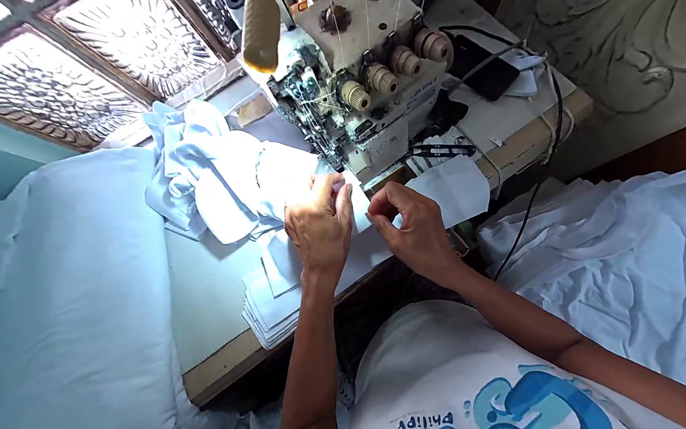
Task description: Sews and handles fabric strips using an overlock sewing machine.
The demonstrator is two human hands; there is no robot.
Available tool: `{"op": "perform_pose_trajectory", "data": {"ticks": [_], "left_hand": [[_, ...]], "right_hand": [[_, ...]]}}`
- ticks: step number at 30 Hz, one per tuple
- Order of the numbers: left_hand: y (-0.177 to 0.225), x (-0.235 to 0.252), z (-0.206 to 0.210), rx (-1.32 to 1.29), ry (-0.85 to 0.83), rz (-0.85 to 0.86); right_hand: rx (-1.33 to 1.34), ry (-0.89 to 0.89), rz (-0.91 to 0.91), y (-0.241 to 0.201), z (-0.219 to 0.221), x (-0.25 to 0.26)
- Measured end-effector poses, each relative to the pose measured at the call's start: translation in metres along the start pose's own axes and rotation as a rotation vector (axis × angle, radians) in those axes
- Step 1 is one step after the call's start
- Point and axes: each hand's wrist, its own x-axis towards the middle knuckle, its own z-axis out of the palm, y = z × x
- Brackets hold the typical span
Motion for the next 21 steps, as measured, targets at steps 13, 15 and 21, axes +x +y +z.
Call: {"op": "perform_pose_trajectory", "data": {"ticks": [13, 15, 21], "left_hand": [[-0.018, 0.036, -0.007, 0.174, -0.055, -0.020], [-0.028, 0.046, -0.004, 0.197, -0.030, -0.025], [-0.058, 0.071, -0.009, 0.249, -0.028, -0.067]], "right_hand": [[-0.456, -0.015, -0.120, 0.004, 0.023, 0.022], [-0.513, -0.022, -0.127, 0.003, 0.026, 0.023], [-0.462, -0.047, -0.160, 0.000, 0.017, 0.014]]}}
